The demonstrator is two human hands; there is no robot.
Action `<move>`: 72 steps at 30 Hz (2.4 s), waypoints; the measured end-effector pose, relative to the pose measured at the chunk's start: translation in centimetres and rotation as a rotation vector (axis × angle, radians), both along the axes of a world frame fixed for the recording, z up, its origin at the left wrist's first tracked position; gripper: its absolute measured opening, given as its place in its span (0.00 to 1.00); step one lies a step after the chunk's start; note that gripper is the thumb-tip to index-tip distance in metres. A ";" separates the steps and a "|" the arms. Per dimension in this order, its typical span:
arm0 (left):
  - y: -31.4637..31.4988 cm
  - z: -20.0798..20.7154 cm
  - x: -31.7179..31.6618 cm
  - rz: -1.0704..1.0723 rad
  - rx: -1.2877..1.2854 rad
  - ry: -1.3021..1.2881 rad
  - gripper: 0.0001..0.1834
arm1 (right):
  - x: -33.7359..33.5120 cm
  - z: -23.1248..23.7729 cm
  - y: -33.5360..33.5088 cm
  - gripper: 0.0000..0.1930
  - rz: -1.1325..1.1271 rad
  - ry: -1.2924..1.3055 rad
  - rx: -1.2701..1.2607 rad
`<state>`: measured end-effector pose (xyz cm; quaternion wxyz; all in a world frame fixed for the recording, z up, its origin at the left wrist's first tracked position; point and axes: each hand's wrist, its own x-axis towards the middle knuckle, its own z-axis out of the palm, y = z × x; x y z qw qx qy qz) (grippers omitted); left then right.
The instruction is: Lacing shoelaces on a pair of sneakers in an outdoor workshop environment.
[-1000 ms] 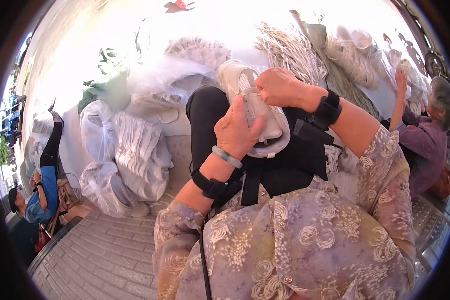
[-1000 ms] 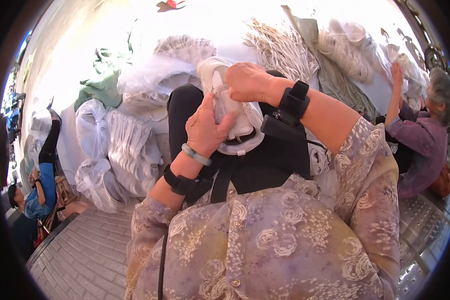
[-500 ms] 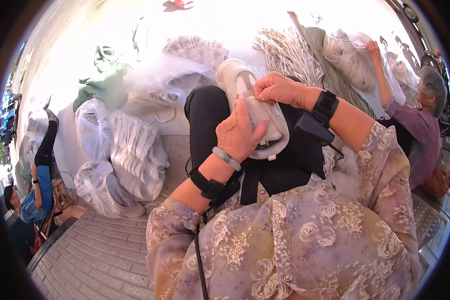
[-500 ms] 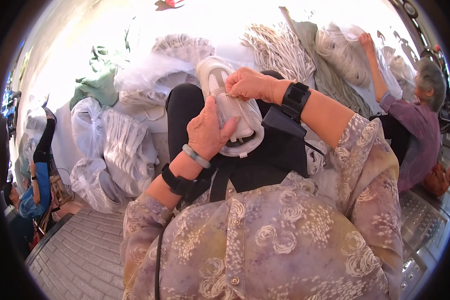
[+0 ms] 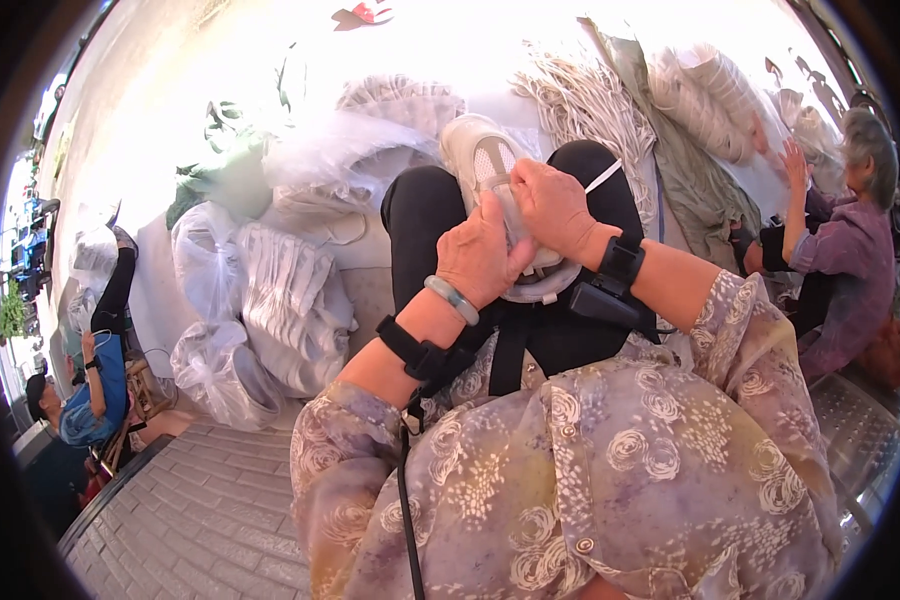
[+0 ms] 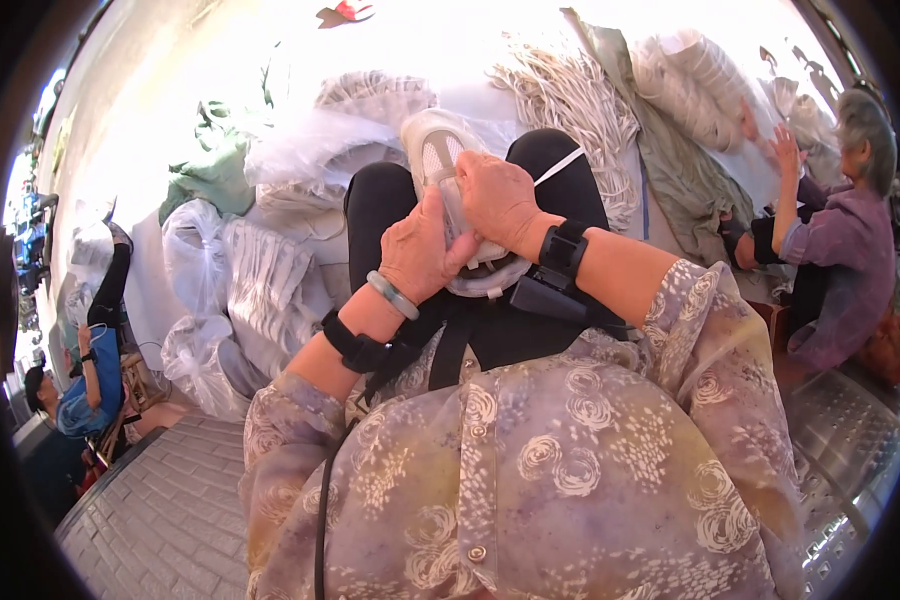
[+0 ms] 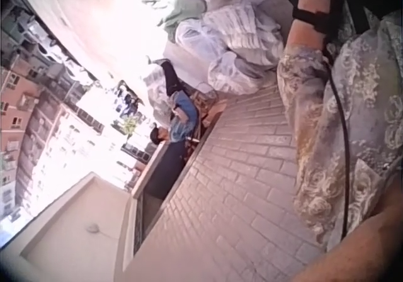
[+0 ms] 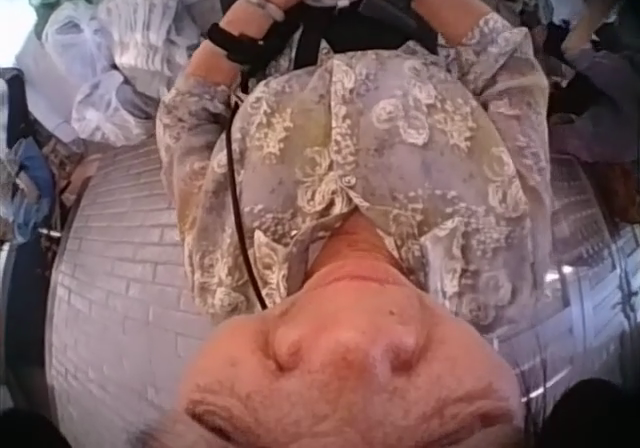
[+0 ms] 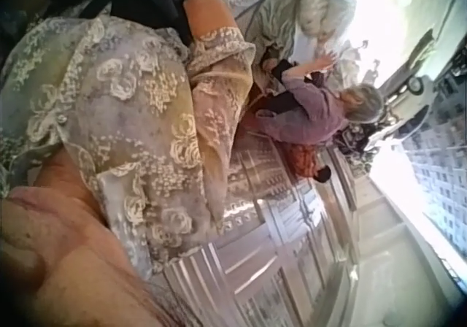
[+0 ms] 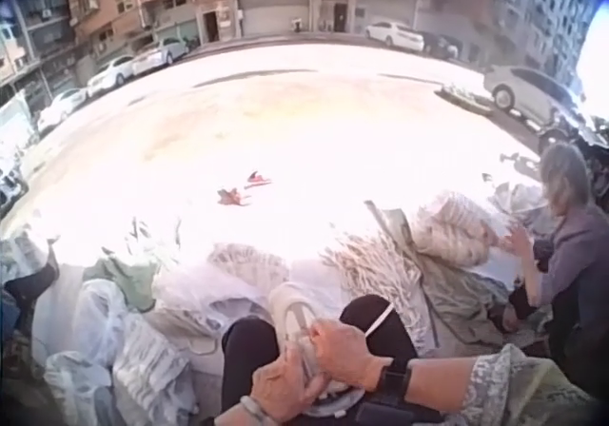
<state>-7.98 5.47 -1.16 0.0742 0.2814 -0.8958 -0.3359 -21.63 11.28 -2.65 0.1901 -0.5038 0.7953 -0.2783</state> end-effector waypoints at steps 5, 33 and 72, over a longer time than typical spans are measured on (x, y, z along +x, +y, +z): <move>0.3 -0.6 -0.6 -0.064 0.013 -0.062 0.32 | 0.3 -1.6 1.1 0.06 -0.084 0.049 -0.210; -3.6 -3.1 -1.6 0.136 0.286 0.157 0.10 | -2.0 -1.4 0.6 0.05 0.012 -0.103 0.014; -5.8 1.0 -0.1 -0.019 -0.153 -0.169 0.08 | -5.6 1.3 0.7 0.10 0.271 -0.100 0.094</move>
